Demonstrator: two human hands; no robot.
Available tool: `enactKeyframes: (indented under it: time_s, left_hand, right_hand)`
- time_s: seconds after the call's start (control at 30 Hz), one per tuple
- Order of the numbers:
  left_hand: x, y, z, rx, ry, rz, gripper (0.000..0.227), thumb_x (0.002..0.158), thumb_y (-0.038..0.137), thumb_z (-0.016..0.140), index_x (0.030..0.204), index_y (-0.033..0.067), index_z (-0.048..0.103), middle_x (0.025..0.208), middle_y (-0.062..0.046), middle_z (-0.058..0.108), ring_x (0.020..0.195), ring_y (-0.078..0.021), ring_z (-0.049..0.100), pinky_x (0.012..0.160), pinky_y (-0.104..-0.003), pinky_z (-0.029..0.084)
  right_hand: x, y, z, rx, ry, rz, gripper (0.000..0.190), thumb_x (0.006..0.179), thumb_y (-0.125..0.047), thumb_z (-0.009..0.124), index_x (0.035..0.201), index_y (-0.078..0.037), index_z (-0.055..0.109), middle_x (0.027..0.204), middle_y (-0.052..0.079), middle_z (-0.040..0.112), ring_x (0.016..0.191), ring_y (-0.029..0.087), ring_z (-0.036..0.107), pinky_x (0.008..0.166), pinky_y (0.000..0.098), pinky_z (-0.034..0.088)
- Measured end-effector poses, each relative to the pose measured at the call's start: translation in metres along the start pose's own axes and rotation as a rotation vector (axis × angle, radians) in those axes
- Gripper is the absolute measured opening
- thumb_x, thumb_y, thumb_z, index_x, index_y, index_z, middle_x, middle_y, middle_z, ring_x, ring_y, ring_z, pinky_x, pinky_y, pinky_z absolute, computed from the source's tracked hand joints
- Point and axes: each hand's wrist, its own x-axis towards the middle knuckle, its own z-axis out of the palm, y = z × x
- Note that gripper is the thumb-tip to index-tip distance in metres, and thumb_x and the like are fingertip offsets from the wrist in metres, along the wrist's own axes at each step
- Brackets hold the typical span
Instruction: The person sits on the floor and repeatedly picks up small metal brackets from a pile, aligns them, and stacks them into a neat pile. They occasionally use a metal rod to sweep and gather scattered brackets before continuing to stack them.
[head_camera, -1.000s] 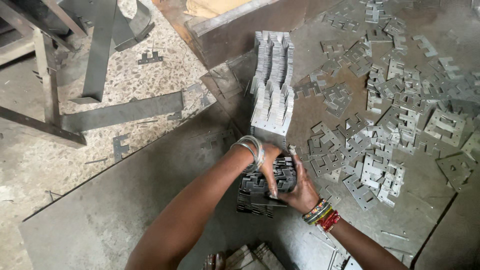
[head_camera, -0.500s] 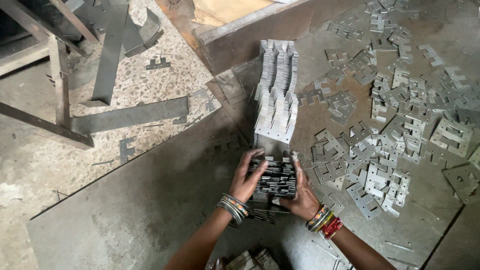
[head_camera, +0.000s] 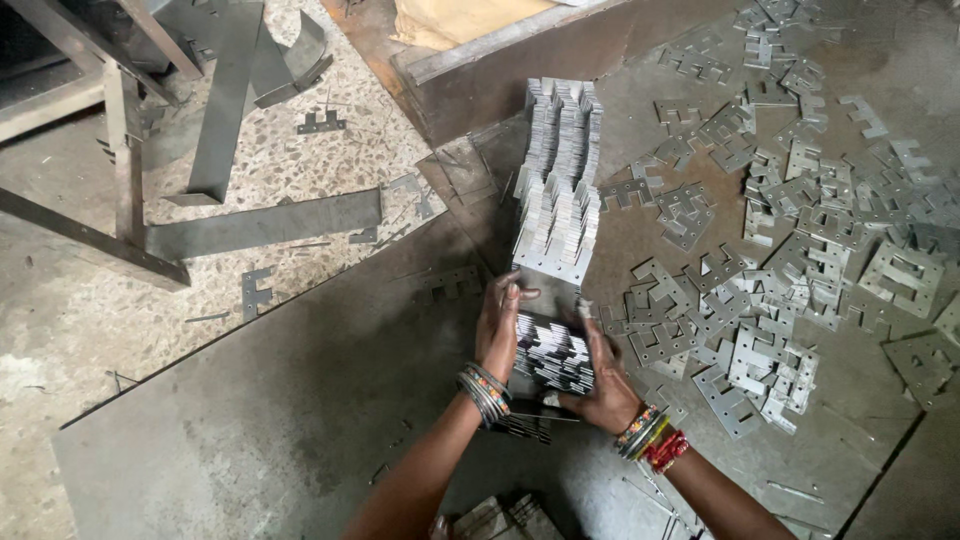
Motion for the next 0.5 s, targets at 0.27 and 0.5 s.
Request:
enactKeyframes:
  time_s: [0.27, 0.5]
  left_hand:
    - [0.013, -0.009, -0.001, -0.028, -0.044, 0.056, 0.048, 0.105, 0.047, 0.049, 0.129, 0.0070, 0.060, 0.109, -0.002, 0.068, 0.093, -0.0134, 0.067, 0.087, -0.031, 0.052]
    - [0.021, -0.019, 0.003, -0.008, -0.015, -0.056, 0.047, 0.099, 0.049, 0.060, 0.098, 0.0034, 0.072, 0.089, -0.003, 0.073, 0.087, -0.0120, 0.065, 0.081, -0.027, 0.051]
  right_hand:
    - [0.018, -0.020, -0.011, 0.253, 0.134, 0.186, 0.147, 0.045, -0.028, 0.092, 0.161, -0.004, 0.004, 0.153, 0.026, 0.040, 0.139, 0.039, 0.043, 0.117, 0.0508, 0.035]
    - [-0.002, -0.029, -0.015, -0.364, 0.244, -0.215, 0.133, 0.047, -0.035, 0.098, 0.156, -0.022, 0.025, 0.163, 0.025, 0.028, 0.147, 0.039, 0.032, 0.117, 0.0610, 0.025]
